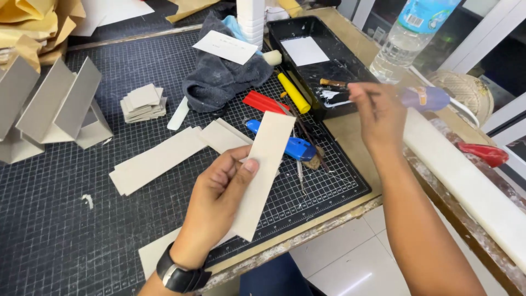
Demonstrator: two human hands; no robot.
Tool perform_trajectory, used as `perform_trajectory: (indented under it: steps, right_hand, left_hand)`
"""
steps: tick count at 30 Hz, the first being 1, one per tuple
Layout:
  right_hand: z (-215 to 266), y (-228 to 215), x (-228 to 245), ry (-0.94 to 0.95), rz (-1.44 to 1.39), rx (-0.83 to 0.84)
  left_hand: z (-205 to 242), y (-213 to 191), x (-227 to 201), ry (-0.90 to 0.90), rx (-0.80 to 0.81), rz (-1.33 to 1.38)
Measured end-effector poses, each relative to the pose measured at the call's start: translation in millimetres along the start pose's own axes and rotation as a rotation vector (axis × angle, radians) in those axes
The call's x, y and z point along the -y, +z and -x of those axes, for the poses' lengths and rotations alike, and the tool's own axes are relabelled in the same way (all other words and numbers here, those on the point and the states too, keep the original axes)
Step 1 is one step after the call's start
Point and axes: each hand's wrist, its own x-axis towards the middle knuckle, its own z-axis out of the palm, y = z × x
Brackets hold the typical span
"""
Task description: Applying glue to cardboard strips and folding them to assemble components
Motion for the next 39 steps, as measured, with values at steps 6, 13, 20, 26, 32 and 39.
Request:
perform_trajectory:
  steps: [6,13,20,26,32,39]
  right_hand:
    - [-22.6,-13.0,-14.5,-0.090,0.057,-0.038]
    - [-29.5,-8.8,-20.6,0.040,0.071,0.150]
    - [-30.4,-9.4,-20.5,-0.152,0.078,-0.029]
    - [-29.9,4.8,-30.2,-0.025,0.051,0.092]
    - [-25.4,4.8,-27.0,-0.044,0.111,0.112]
    - [-10.5,3.9,-33.6,-0.107,0.075,0.047]
  left_hand:
    - [0.3,-3.9,8.1,-0.041,-0.068,-0.038]
    - [2.0,-5.8,13.1,-0.058,-0.081,0.068]
    - [1.8,-7.8,14.8,-0.049,-0.099,0.108]
    - [3.5,-9.3,16.1,-0.035,-0.135,0.128]
    - [2.4,-13.0,12.5,-0.057,-0.128,0.123]
    - [1.4,-12.6,17.8,-0.014,-0.123,0.210]
